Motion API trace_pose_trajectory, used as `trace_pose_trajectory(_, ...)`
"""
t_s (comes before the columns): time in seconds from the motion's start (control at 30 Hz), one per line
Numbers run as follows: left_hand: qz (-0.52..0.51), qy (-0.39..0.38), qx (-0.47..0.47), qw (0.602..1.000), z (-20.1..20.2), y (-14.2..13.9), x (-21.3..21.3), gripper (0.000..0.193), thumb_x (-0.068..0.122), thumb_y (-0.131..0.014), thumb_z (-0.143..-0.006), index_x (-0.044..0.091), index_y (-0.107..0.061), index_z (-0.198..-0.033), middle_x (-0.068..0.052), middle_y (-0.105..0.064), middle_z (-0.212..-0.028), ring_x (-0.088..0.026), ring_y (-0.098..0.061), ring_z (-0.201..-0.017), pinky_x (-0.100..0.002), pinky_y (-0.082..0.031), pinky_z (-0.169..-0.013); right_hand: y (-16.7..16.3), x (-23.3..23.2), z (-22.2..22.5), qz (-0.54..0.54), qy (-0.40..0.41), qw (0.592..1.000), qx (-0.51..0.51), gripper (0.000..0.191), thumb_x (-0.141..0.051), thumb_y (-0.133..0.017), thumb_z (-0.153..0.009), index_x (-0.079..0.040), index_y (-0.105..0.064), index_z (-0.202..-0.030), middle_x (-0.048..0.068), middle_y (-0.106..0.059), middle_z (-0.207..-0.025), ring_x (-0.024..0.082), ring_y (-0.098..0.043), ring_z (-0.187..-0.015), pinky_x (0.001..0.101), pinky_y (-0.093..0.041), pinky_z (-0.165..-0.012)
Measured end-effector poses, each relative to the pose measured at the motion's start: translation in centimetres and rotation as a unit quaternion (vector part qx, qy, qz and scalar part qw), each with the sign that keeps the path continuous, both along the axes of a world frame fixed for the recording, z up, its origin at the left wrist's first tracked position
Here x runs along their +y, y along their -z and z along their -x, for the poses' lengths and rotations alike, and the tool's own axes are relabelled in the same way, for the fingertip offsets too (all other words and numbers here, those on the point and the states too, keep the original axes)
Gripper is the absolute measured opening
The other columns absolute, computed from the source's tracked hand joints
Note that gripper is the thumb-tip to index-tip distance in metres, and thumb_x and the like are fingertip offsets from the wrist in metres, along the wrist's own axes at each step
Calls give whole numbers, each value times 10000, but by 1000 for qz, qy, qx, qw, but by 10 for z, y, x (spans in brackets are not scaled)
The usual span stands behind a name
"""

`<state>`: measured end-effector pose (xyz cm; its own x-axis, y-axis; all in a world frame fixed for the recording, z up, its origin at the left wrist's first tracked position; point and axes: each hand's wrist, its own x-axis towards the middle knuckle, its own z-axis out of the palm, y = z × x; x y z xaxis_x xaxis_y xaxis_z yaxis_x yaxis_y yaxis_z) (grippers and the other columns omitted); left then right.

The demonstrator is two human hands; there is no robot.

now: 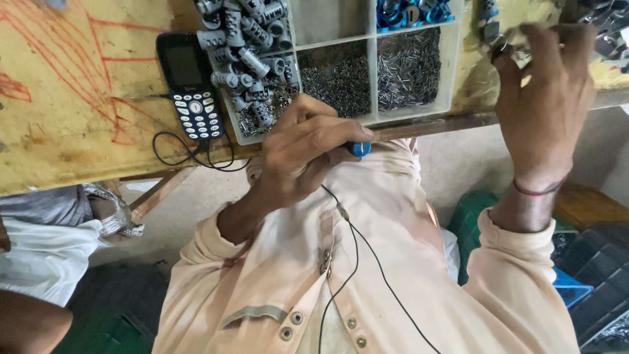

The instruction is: The person sits at a workbench and assembles small components by hand. They pick small metal pins and springs from a compartment tray, insert them into blue plastic housings, press the parts together, and place finished assemblies aside, repeating the cycle with one part at a time.

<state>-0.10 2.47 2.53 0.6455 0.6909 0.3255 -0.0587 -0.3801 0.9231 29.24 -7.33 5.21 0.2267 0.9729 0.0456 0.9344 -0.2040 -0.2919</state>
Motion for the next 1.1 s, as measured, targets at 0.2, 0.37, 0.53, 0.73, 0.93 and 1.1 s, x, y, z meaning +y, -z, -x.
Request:
trace_pose_trajectory(0.2,59,2,-31,998,-2,2,0,335,-32,-789,-921,54,-661,-1218,-91,-726,-1105,-220,-712,-990,-320,-586,-823,30,-24,-20,2,8,997,78,155,72,-570,-1098,37,-504,-1234,123,-557,-1143,321,-601,-1010,397,-476,-857)
trace_pose_trajectory(0.37,59,-25,13,998,2,5,-7,376,-112,-764,-929,50,-665,-1253,-71,-732,-1096,-205,-726,-882,-308,-583,-775,26,-19,-16,6,-29,997,74,224,78,-708,-1083,50,-510,-1182,228,-573,-1067,347,-630,-878,395,-505,-770)
trace_pose_trajectory(0.53,38,-22,32,999,-1,4,-13,412,-130,-759,-926,24,-631,-1286,-82,-700,-1106,-216,-704,-910,-331,-567,-796,-2,1,2,-37,204,873,441,366,-40,-633,-1053,-53,-437,-1362,37,-642,-993,103,-591,-726,244,-458,-623)
trace_pose_trajectory(0.73,-73,-31,31,996,-10,0,-18,461,-139,-749,-946,-40,-552,-1350,-155,-662,-1245,-292,-699,-1076,-388,-576,-869,-10,-7,92,-176,75,806,560,293,107,-632,-1038,14,-426,-1226,131,-655,-998,143,-710,-744,265,-610,-648)
trace_pose_trajectory(0.93,-120,-47,64,990,0,-3,-18,458,-165,-750,-932,-78,-559,-1339,-185,-668,-1233,-317,-697,-1044,-412,-587,-880,12,-14,118,-171,37,837,518,386,159,-684,-1020,40,-431,-1286,177,-626,-1126,171,-710,-876,263,-652,-700)
trace_pose_trajectory(1.1,-30,-33,20,999,-1,1,-22,361,-112,-728,-959,-36,-592,-1284,-184,-692,-1188,-295,-711,-1026,-376,-590,-841,11,-15,108,-182,-44,921,341,478,155,-789,-871,15,-516,-1237,166,-704,-938,104,-587,-709,226,-434,-588)
